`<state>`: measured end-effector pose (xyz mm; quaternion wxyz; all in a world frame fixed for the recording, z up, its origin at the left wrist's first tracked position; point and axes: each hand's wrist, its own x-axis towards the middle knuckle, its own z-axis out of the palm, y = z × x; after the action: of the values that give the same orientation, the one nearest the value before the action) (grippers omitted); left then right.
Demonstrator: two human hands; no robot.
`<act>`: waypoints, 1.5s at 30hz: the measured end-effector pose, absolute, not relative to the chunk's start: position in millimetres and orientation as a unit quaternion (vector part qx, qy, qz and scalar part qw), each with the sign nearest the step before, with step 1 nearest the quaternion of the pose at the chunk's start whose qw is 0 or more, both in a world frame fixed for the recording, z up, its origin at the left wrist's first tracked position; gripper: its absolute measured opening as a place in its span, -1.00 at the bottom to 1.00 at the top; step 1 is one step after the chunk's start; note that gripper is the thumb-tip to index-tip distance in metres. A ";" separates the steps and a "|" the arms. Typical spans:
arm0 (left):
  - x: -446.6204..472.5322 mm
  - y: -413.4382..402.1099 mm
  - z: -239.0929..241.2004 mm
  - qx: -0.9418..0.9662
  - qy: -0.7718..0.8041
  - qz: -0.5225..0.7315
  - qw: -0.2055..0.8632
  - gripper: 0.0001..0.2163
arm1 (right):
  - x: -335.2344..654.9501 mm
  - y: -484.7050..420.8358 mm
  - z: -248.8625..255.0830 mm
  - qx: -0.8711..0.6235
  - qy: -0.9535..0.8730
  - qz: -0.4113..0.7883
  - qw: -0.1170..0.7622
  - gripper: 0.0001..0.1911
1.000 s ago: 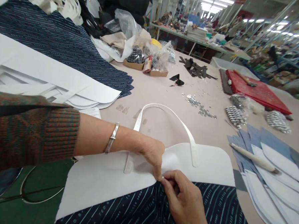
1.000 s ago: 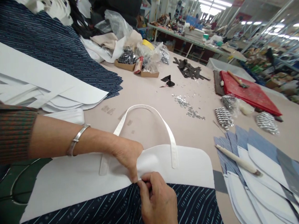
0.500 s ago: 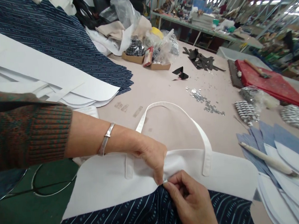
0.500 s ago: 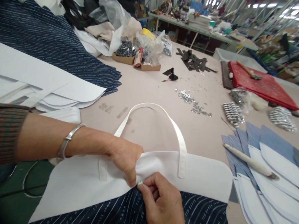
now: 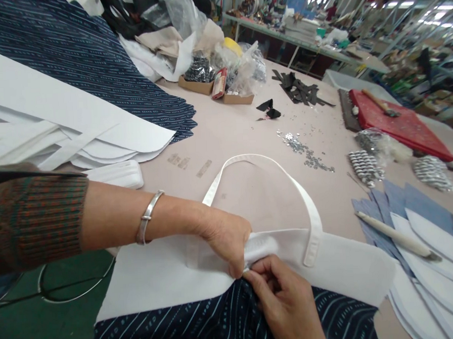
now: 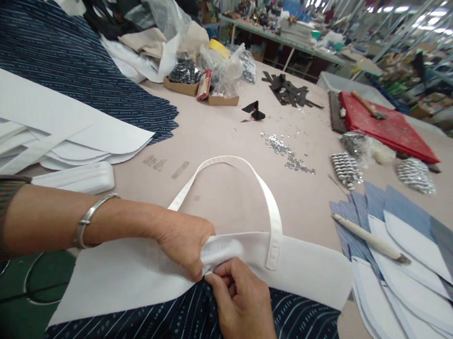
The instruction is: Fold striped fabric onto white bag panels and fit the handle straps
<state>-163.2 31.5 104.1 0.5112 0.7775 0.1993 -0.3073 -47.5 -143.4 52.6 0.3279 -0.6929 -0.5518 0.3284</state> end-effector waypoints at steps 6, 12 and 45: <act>-168.7 28.9 108.7 0.773 0.237 -0.299 0.507 -0.80 | -51.2 -152.1 51.5 -0.666 -0.596 0.273 0.356 -0.79; -172.5 27.0 103.9 0.741 0.260 -0.287 0.549 -0.87 | -53.6 -157.1 46.9 -0.668 -0.603 0.255 0.354 -0.79; -173.3 33.6 157.0 0.905 0.195 -0.229 0.300 -0.85 | -45.8 -160.8 59.8 -0.734 -0.490 0.276 0.379 -0.73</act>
<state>-173.3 33.6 157.0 0.3003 0.9051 0.1951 -0.2292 -45.8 -160.8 59.8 0.3794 -0.7345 -0.4903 0.2761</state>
